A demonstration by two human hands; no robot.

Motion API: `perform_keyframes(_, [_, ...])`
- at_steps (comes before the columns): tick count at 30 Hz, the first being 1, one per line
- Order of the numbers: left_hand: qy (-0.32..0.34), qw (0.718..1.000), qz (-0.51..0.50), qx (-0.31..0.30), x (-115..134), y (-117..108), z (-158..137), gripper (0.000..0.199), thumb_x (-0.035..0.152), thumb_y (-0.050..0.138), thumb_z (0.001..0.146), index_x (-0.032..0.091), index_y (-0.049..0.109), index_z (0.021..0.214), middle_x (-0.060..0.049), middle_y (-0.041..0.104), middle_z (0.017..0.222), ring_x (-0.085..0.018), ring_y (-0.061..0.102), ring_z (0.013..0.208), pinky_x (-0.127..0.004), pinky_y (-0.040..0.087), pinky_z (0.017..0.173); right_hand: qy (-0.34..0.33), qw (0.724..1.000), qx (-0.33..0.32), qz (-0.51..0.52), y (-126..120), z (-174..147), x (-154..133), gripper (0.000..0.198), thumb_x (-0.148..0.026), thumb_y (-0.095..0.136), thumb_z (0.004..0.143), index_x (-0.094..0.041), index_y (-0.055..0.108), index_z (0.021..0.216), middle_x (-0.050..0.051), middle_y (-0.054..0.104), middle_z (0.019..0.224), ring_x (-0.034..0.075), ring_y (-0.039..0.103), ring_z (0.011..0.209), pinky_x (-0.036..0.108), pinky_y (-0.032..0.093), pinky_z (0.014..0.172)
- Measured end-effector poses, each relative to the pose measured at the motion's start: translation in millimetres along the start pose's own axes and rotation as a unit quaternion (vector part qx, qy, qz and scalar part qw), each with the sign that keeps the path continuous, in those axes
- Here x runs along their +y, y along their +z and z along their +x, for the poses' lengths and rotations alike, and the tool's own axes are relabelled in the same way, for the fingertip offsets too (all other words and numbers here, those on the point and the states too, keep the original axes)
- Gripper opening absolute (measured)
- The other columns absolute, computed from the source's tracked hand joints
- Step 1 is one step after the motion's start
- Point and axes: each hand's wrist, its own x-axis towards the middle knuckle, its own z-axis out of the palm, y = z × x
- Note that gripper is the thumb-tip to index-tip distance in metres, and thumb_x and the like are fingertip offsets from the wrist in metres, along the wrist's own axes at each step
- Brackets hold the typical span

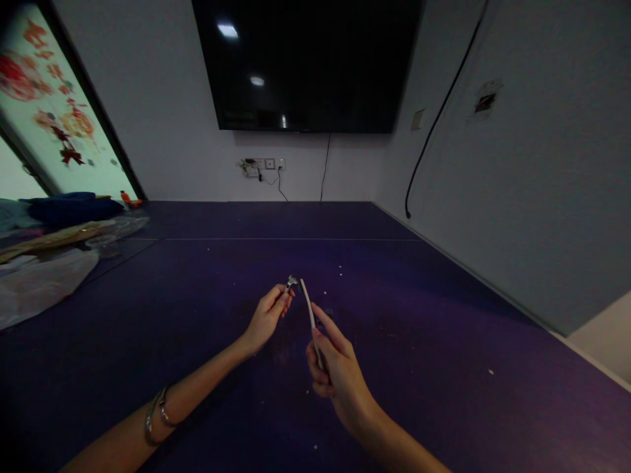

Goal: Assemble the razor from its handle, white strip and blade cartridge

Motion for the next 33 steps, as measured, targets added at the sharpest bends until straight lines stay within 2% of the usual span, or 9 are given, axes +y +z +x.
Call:
perform_keyframes(6, [-0.029, 0.999, -0.039, -0.008, -1, 0, -1, 0.027, 0.043, 0.044, 0.084, 0.017, 0.052, 0.083, 0.004, 0.040, 0.062, -0.009, 0.036, 0.054, -0.021, 0.029, 0.050, -0.013, 0.999, 0.018, 0.024, 2, 0, -4, 0.056, -0.032, 0.058, 0.077, -0.031, 0.041, 0.130, -0.007, 0.040, 0.055, 0.002, 0.021, 0.038, 0.014, 0.006, 0.035])
perform_keyframes(11, [-0.023, 0.999, -0.043, 0.002, 2, 0, -1, 0.026, 0.043, 0.044, 0.084, 0.017, 0.051, 0.084, 0.004, 0.040, 0.062, -0.009, 0.035, 0.053, -0.021, 0.029, 0.049, 0.016, 1.000, 0.005, 0.025, 6, -3, 5, 0.054, -0.034, 0.057, 0.078, -0.032, 0.041, 0.130, -0.007, 0.038, 0.055, 0.002, 0.020, 0.038, 0.015, 0.006, 0.036])
perform_keyframes(14, [-0.022, 0.999, -0.043, 0.011, 1, 0, 0, 0.025, 0.042, 0.044, 0.084, 0.017, 0.051, 0.084, 0.004, 0.040, 0.063, -0.009, 0.035, 0.053, -0.021, 0.028, 0.049, 0.010, 0.999, 0.009, 0.033, 5, -3, 7, 0.054, -0.034, 0.057, 0.078, -0.032, 0.041, 0.130, -0.008, 0.038, 0.055, 0.002, 0.020, 0.038, 0.015, 0.006, 0.036])
perform_keyframes(18, [-0.034, 0.998, -0.045, -0.011, -1, 4, -1, 0.025, 0.041, 0.044, 0.084, 0.017, 0.051, 0.083, 0.004, 0.040, 0.063, -0.008, 0.035, 0.053, -0.021, 0.028, 0.050, -0.019, 0.998, 0.024, 0.049, 4, 0, 1, 0.056, -0.031, 0.058, 0.077, -0.032, 0.041, 0.130, -0.007, 0.039, 0.055, 0.002, 0.021, 0.039, 0.015, 0.006, 0.036])
perform_keyframes(23, [-0.043, 0.998, -0.044, -0.010, 0, 5, -2, 0.025, 0.041, 0.044, 0.083, 0.017, 0.051, 0.083, 0.004, 0.040, 0.062, -0.008, 0.035, 0.052, -0.020, 0.028, 0.049, 0.000, 0.998, 0.015, 0.054, 8, -4, 8, 0.057, -0.033, 0.058, 0.077, -0.034, 0.039, 0.131, -0.007, 0.039, 0.055, 0.002, 0.021, 0.039, 0.015, 0.008, 0.036])
perform_keyframes(29, [-0.047, 0.998, -0.049, -0.017, -1, 5, -2, 0.026, 0.042, 0.045, 0.083, 0.017, 0.052, 0.083, 0.003, 0.041, 0.064, -0.008, 0.036, 0.053, -0.020, 0.029, 0.049, -0.025, 0.998, 0.029, 0.058, 7, -2, 5, 0.056, -0.032, 0.058, 0.077, -0.033, 0.040, 0.130, -0.007, 0.039, 0.055, 0.002, 0.021, 0.038, 0.015, 0.008, 0.035])
perform_keyframes(33, [-0.046, 0.997, -0.054, -0.024, -3, 7, -3, 0.027, 0.043, 0.045, 0.083, 0.017, 0.051, 0.082, 0.004, 0.041, 0.062, -0.008, 0.036, 0.052, -0.020, 0.028, 0.048, -0.009, 0.998, 0.028, 0.060, 7, -4, 9, 0.058, -0.034, 0.059, 0.077, -0.033, 0.039, 0.131, -0.008, 0.038, 0.054, 0.002, 0.022, 0.038, 0.015, 0.008, 0.036])
